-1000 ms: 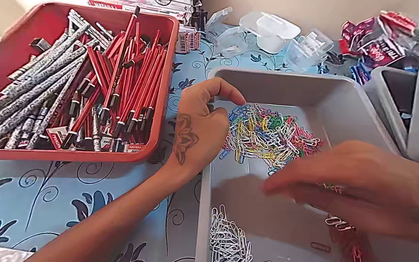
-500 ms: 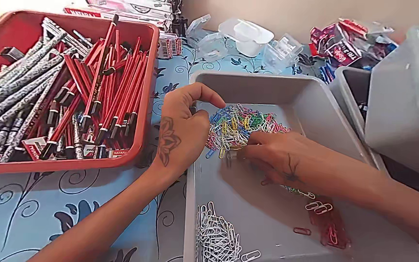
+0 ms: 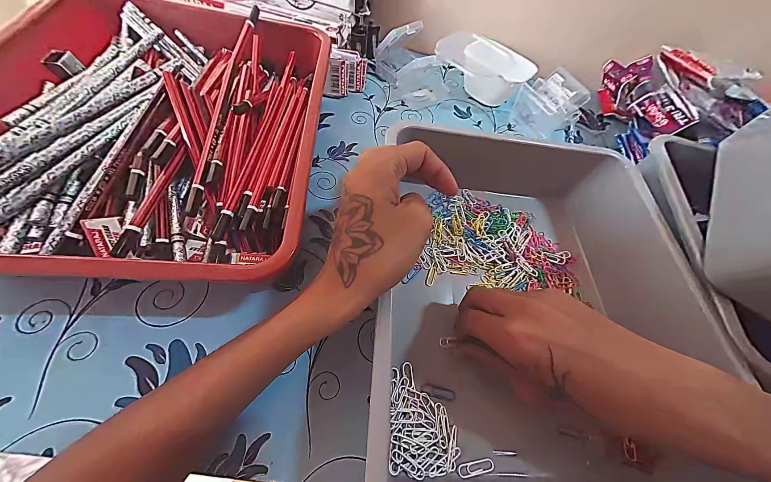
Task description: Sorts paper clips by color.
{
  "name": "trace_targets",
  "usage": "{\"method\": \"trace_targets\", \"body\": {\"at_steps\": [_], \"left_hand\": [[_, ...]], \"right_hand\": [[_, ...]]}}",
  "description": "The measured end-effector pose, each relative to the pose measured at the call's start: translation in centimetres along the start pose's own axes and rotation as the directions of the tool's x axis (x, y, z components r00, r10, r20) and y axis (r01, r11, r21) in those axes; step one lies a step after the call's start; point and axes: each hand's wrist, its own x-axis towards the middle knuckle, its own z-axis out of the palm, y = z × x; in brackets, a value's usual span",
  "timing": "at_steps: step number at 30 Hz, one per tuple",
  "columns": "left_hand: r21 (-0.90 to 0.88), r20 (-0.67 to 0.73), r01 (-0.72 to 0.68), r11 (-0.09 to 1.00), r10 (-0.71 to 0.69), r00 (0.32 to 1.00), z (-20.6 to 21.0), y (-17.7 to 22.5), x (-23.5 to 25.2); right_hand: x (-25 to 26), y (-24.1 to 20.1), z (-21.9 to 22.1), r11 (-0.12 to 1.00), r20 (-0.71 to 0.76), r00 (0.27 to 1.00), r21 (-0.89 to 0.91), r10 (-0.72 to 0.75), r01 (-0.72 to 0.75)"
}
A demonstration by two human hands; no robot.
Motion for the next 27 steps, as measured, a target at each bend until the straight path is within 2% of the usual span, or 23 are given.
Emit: {"method": "trace_targets", "body": {"at_steps": [4, 10, 14, 18, 19, 21, 23, 24, 25, 27], "left_hand": [[0.015, -0.008, -0.013, 1.000, 0.014, 1.000, 0.0, -0.1, 0.0], [0.067, 0.011, -0.029, 0.997, 0.028, 1.000, -0.1, 0.0, 0.0], [0.061, 0.018, -0.037, 0.997, 0.036, 0.999, -0.1, 0.0, 0.1], [0.056, 0.034, -0.029, 0.998, 0.027, 0.999, -0.1, 0.2, 0.1], [0.063, 0.036, -0.031, 0.997, 0.029, 0.999, -0.1, 0.2, 0.1], [0.078, 0.049, -0.040, 0.996, 0.037, 0.998, -0.2, 0.3, 0.1], [0.068, 0.050, -0.068, 0.995, 0.065, 0.997, -0.1, 0.1, 0.1], [0.062, 0.053, -0.082, 0.995, 0.079, 0.995, -0.2, 0.0, 0.0], [0.059, 0.052, -0.088, 0.994, 0.085, 0.995, -0.2, 0.0, 0.0], [0.060, 0.051, -0.081, 0.995, 0.078, 0.996, -0.1, 0.1, 0.0]], "right_hand": [[0.1, -0.4, 0.0, 0.997, -0.034, 0.997, -0.016, 0.074, -0.075], [0.9, -0.5, -0.3, 0.982, 0.079, 0.980, 0.023, 0.185, -0.188], [1.7, -1.0, 0.2, 0.985, -0.006, 0.999, -0.169, 0.045, -0.046], [2.5, -1.4, -0.1, 0.963, 0.014, 1.000, -0.270, -0.003, 0.007], [2.5, -1.3, -0.3, 0.974, 0.014, 1.000, -0.228, -0.004, 0.007], [2.3, -1.2, -0.8, 1.000, 0.009, 1.000, 0.012, -0.003, 0.003], [1.8, -1.4, -1.8, 0.949, 0.035, 0.999, 0.315, -0.035, 0.022], [1.6, -1.6, -2.2, 0.915, 0.038, 0.998, 0.401, -0.055, 0.035], [1.4, -1.6, -2.3, 0.914, 0.037, 0.997, 0.404, -0.066, 0.045], [0.9, -1.7, -1.7, 0.959, 0.021, 0.997, 0.277, -0.073, 0.065]]}}
